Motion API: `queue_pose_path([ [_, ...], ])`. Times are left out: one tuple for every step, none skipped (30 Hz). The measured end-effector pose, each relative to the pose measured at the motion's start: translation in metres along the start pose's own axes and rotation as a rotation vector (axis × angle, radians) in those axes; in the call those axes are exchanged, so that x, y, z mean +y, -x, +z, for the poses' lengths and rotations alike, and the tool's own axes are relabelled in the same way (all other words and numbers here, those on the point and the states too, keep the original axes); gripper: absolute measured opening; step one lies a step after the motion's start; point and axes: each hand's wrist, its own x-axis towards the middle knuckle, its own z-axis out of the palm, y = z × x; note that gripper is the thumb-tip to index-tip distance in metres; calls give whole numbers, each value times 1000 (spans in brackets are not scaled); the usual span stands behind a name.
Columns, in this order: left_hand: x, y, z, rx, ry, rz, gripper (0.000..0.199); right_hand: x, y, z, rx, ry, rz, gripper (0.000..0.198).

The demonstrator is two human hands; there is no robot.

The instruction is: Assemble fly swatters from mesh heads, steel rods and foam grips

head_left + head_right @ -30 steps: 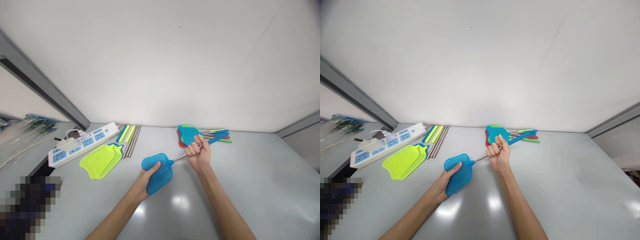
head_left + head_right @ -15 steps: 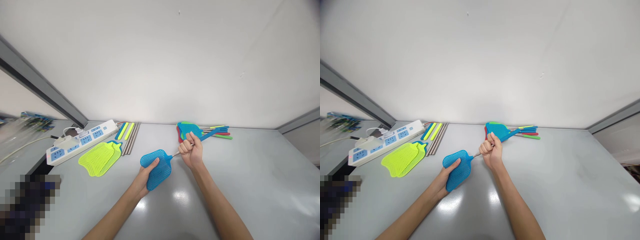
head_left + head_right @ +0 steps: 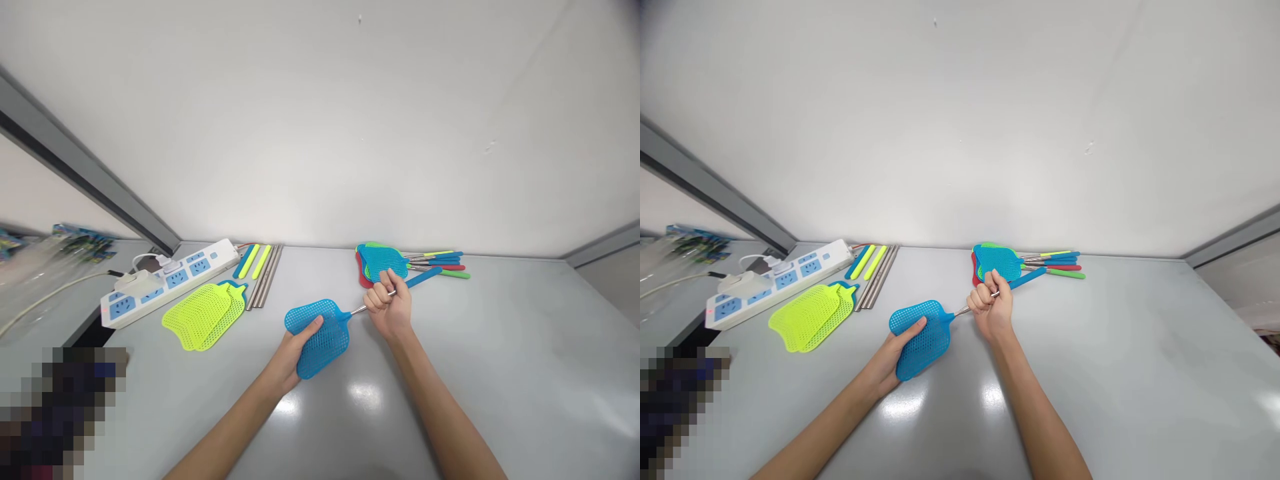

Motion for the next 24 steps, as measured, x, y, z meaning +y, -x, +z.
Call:
queue_pose_path([
  [0, 0, 0, -2, 0, 2, 34, 0, 0, -1, 3, -3, 0, 34],
  [0, 0, 0, -4, 0, 5, 34, 0, 0, -1, 7, -6, 0, 34],
  [-1, 0, 0, -6, 1, 8, 34, 0, 0, -1, 11, -7, 0, 34],
  [-1, 0, 0, -6, 1, 11, 33, 0, 0, -1, 14, -8, 0, 34],
  [-1, 0, 0, -7, 1, 12, 33, 0, 0, -1, 17, -7, 0, 34],
  [-1, 0, 0, -6, 1, 11, 33, 1, 1, -2, 19, -6, -1, 34],
  [-1, 0, 0, -6, -1, 9, 34, 1, 1, -2, 21, -5, -1, 34],
  [-1, 0, 0, -7, -2, 8, 35, 1, 2, -2, 22, -3, -2, 34],
  [-2, 0, 0, -6, -4, 9, 36, 2, 2, -3, 23, -1, -6, 34],
  [-3, 0, 0, -3, -4, 16, 37, 2, 3, -3, 25, 1, -12, 34],
  [-4, -1, 1, 4, -4, 28, 37, 3, 4, -4, 28, 3, -19, 34],
  [-5, -1, 2, 15, -3, 45, 37, 3, 4, -4, 33, 6, -27, 34],
  [-6, -1, 2, 26, 0, 66, 37, 3, 4, -4, 38, 13, -34, 34],
  [-8, -1, 3, 37, 5, 87, 36, 3, 4, -4, 42, 24, -39, 35],
  [-9, -1, 4, 47, 10, 104, 36, 3, 4, -4, 47, 39, -41, 35],
  [-11, -1, 4, 55, 16, 117, 36, 4, 4, -3, 52, 57, -43, 35],
  [-12, -2, 5, 63, 20, 125, 37, 4, 4, -2, 57, 76, -43, 35],
  [-13, -2, 5, 70, 23, 129, 37, 4, 4, -1, 63, 92, -45, 35],
  [-13, -2, 5, 76, 25, 132, 37, 4, 4, 0, 69, 103, -49, 35],
  [-13, -2, 5, 82, 23, 132, 37, 4, 4, 0, 75, 110, -51, 35],
  [-13, -2, 4, 82, 21, 133, 36, 5, 4, 1, 80, 111, -53, 35],
  [-13, -2, 4, 79, 17, 135, 35, 5, 3, 1, 83, 109, -54, 35],
  [-13, -2, 4, 72, 14, 138, 34, 5, 3, 0, 83, 104, -52, 35],
  [-13, -2, 3, 64, 10, 141, 34, 5, 3, 0, 80, 96, -50, 35],
])
